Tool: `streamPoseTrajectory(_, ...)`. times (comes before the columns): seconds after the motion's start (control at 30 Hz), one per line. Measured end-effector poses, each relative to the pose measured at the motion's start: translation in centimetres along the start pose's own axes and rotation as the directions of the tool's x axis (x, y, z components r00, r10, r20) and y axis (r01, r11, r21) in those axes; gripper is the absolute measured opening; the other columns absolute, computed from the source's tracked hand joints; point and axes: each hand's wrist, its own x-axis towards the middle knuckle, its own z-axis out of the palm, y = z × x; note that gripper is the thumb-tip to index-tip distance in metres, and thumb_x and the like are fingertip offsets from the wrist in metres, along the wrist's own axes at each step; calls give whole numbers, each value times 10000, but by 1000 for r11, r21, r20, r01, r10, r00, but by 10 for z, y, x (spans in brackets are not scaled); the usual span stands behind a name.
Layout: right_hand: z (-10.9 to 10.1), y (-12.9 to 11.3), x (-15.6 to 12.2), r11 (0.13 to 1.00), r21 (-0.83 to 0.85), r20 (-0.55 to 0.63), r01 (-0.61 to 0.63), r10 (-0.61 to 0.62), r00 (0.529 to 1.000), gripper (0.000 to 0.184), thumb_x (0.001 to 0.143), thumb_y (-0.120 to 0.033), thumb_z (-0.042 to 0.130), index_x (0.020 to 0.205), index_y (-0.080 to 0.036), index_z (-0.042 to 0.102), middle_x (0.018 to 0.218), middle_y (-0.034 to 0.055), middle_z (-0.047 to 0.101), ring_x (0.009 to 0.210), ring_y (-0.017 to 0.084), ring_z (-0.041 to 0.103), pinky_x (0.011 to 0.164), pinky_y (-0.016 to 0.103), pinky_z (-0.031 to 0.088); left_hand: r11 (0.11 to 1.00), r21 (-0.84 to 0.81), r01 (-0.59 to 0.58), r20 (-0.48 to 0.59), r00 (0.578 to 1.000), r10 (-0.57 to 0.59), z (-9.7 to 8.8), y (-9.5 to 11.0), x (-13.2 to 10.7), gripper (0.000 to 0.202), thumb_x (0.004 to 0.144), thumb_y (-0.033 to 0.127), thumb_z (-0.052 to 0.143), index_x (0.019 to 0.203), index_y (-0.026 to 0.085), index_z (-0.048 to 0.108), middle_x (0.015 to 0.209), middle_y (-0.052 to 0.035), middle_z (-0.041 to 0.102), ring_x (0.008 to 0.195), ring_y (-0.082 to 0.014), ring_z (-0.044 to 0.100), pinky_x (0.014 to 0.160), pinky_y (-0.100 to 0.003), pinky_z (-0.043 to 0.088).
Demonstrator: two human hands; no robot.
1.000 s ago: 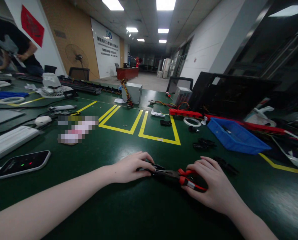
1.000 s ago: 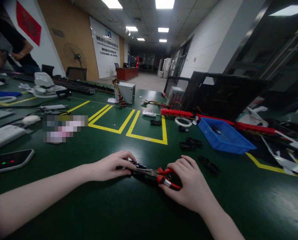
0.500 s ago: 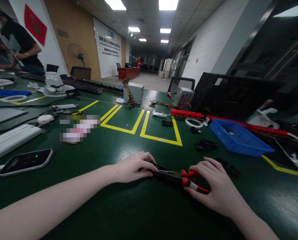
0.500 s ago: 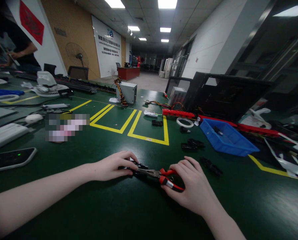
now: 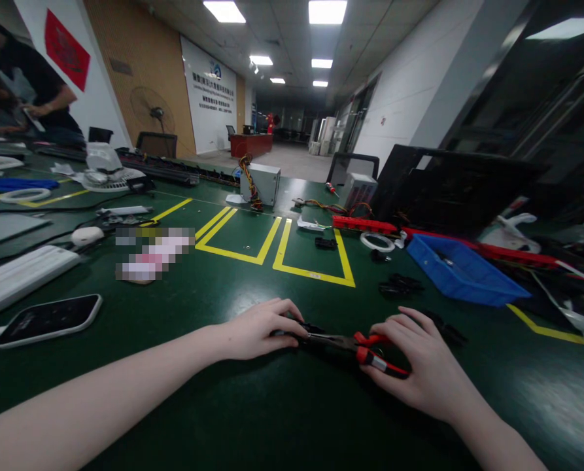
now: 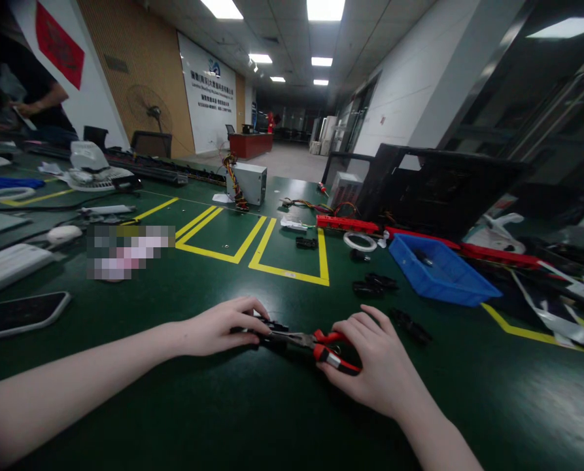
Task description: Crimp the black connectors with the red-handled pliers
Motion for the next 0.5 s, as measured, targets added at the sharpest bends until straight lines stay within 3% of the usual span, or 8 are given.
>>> streamPoseTrajectory(0.5,5,-4,-2,998,42,12,-36,36,999,316,794,-440,671,1024,-237,592,913,39,676,846,232,642,1025,556,372,1000,19,6,17,1000,-6,-1,0,0,249,942,210,615,1182,254,666,1240,-62,574,1103,-225,563,913,-345,465)
